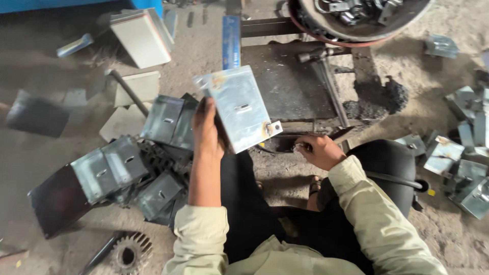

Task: The person sits on the floor and repeatedly welds metal eyelets onto small rectangular metal boxes using a handheld welding torch. They pick up each box, position an eyelet, weld it in place, and then set the finished box aside.

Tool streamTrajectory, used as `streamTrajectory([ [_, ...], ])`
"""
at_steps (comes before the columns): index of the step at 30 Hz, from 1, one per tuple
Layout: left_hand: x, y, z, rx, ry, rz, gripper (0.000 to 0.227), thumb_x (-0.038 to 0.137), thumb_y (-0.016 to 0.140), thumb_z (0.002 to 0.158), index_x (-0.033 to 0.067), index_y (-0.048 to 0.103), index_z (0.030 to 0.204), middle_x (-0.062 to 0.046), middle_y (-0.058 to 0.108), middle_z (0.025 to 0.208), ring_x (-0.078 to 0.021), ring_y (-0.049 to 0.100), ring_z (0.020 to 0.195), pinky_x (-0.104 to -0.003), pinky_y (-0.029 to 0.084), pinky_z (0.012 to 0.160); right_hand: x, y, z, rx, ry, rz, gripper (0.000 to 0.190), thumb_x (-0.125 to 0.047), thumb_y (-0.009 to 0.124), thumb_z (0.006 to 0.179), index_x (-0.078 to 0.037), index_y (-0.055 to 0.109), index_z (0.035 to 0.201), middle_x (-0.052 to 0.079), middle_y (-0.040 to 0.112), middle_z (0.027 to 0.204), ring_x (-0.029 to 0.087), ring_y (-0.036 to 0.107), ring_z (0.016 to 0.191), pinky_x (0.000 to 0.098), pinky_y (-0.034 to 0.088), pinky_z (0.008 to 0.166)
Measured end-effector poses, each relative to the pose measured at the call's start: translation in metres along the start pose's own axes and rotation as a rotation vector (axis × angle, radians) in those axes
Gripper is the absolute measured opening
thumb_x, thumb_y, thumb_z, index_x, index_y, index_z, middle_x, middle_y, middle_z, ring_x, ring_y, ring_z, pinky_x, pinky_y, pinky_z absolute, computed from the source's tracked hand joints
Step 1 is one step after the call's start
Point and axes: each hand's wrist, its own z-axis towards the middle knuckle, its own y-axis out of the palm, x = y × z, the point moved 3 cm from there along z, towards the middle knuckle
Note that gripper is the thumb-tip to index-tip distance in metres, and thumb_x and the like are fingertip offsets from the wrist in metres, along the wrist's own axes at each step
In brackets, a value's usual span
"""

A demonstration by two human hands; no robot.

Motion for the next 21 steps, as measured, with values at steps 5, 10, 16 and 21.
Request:
streamTrajectory([
  [5,-0.056,0.054,0.025,-0.117,-0.131,0.738,0.052,0.021,0.068,0.099,0.0059,0.055,0.147,-0.02,0.068,0.109,-0.0261,0.067,0.084,-0.038,0.057,0.072,0.013,-0.018,0.0,0.263,0.07,-0.065,0.015,-0.007,0.066,0.093,-0.002,0.074,0.105,0.015,0.075,0.087,0.023,0.069,0.059,0.0357,0.056,0.05],
  [10,-0.098,0.116,0.007,-0.57,0.379,1.242,0.044,0.015,0.067,0.097,0.007,0.063,0.14,-0.017,0.077,0.096,-0.0206,0.074,0.072,-0.035,0.059,0.062,0.027,-0.048,-0.002,0.683,0.211,0.179,0.022,-0.002,0.055,0.102,-0.003,0.069,0.119,0.011,0.073,0.087,0.014,0.067,0.061,0.0276,0.052,0.049],
  [16,-0.109,0.122,-0.043,-0.802,0.455,1.516,0.033,0.003,0.056,0.103,0.0131,0.07,0.131,-0.002,0.079,0.106,-0.0175,0.072,0.067,-0.034,0.058,0.056,0.062,-0.06,-0.008,0.956,0.322,0.967,0.037,-0.027,0.049,0.108,-0.005,0.055,0.137,0.006,0.062,0.106,0.015,0.061,0.08,0.0296,0.054,0.066],
  [21,-0.114,0.117,-0.067,-1.051,0.9,1.657,0.034,0.005,0.073,0.088,0.0176,0.078,0.119,0.001,0.077,0.107,-0.0179,0.065,0.095,-0.045,0.047,0.094,0.076,-0.063,-0.018,1.004,0.461,1.309,0.046,-0.041,0.043,0.11,-0.004,0.058,0.133,0.006,0.061,0.1,0.014,0.06,0.082,0.0295,0.052,0.07],
])
